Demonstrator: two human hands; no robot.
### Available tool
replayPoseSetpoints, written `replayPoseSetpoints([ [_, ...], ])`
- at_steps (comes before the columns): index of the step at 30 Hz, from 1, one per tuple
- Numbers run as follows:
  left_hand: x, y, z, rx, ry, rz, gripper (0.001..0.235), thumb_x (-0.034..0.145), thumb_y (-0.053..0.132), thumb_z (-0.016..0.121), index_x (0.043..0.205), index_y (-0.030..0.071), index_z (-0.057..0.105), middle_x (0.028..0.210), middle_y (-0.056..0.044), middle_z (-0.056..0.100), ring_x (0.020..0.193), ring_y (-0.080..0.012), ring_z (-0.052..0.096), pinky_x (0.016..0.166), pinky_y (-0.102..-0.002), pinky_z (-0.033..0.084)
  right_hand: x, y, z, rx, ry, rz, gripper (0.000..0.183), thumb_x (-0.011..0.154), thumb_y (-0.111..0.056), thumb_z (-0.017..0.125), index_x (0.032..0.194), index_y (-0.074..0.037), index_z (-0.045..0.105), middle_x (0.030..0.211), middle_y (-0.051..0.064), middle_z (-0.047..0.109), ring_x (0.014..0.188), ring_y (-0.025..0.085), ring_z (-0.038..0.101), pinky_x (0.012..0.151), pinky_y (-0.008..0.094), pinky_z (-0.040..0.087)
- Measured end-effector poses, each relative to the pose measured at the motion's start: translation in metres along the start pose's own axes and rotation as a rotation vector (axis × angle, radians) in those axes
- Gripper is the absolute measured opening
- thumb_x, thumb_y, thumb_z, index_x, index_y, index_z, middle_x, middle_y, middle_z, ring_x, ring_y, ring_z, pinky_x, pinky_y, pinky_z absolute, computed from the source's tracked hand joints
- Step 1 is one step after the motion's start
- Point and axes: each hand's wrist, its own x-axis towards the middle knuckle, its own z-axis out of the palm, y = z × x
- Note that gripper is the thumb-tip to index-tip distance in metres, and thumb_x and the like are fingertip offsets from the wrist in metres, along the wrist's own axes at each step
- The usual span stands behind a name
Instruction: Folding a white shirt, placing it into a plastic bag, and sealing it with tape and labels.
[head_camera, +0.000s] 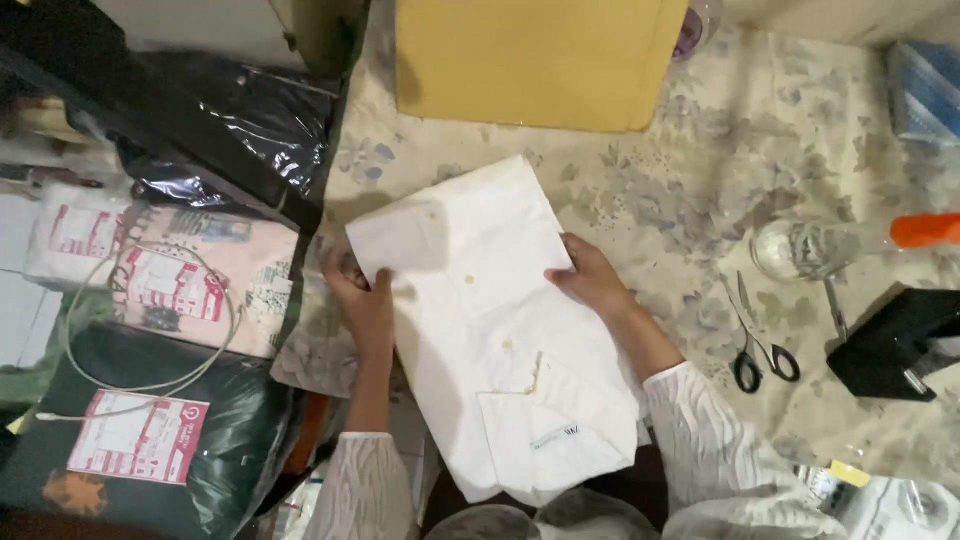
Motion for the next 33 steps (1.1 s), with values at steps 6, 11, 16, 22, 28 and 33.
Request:
replayPoseSetpoints([
  [6,0.013,-0.01,0.008,-0.06,0.008,0.325,0.061,0.098,0.016,0.08,0.147,0.014,0.043,0.123,-0.008,0.061,0.113,-0.0166,0.061,0.1,-0.036,0.051,-0.021,-0.001,-0.009,-0.061,0.219,-0.125,0.018,0.092,-0.015,0.08,0.098,-0.003,0.067,0.071,0.006,0.056,0.063,0.017,0.051,0.057,0.029,0.046],
  [11,-0.007,0.004,0.007,0.067,0.01,0.303,0.065,0.097,-0.002,0.074,0.148,0.012,0.036,0.122,-0.012,0.055,0.111,-0.0245,0.059,0.097,-0.04,0.048,-0.026,-0.011,-0.002,-0.278,0.257,-0.122,0.017,0.097,-0.019,0.076,0.099,-0.005,0.066,0.067,0.009,0.059,0.061,0.022,0.057,0.056,0.035,0.045],
  [16,-0.111,0.063,-0.01,0.189,-0.066,0.058,0.057,0.104,0.009,0.066,0.149,0.008,0.031,0.126,-0.017,0.05,0.113,-0.0288,0.055,0.098,-0.044,0.046,-0.094,-0.078,-0.029,-0.35,0.005,0.224,0.057,0.098,-0.054,0.061,0.122,-0.002,0.059,0.12,0.031,0.067,0.117,0.046,0.065,0.097,0.054,0.052],
  [22,-0.222,0.059,-0.032,0.272,-0.151,-0.645,0.049,0.094,0.03,0.064,0.131,0.002,0.047,0.116,-0.015,0.066,0.101,-0.025,0.064,0.08,-0.037,0.054,-0.147,-0.075,-0.058,-0.334,-0.323,0.281,0.046,0.087,-0.036,0.069,0.127,-0.014,0.065,0.119,-0.001,0.073,0.101,0.017,0.07,0.081,0.03,0.053],
  [28,-0.233,0.042,-0.035,0.413,-0.189,-0.66,0.034,0.1,0.037,0.06,0.117,0.008,0.061,0.092,-0.006,0.059,0.086,-0.0202,0.059,0.074,-0.032,0.044,-0.151,-0.058,-0.046,-0.417,-0.106,0.245,0.019,0.092,-0.017,0.075,0.086,-0.011,0.058,0.078,0.0,0.057,0.071,0.015,0.053,0.066,0.03,0.036],
  [33,-0.218,0.049,-0.031,0.313,-0.016,-0.262,0.059,0.101,0.046,0.043,0.139,0.0,0.044,0.138,-0.016,0.05,0.128,-0.0265,0.049,0.104,-0.041,0.045,-0.146,-0.062,-0.045,-0.536,0.0,0.322,0.068,0.081,-0.062,0.067,0.13,-0.016,0.056,0.123,0.005,0.059,0.103,0.022,0.062,0.083,0.038,0.051],
])
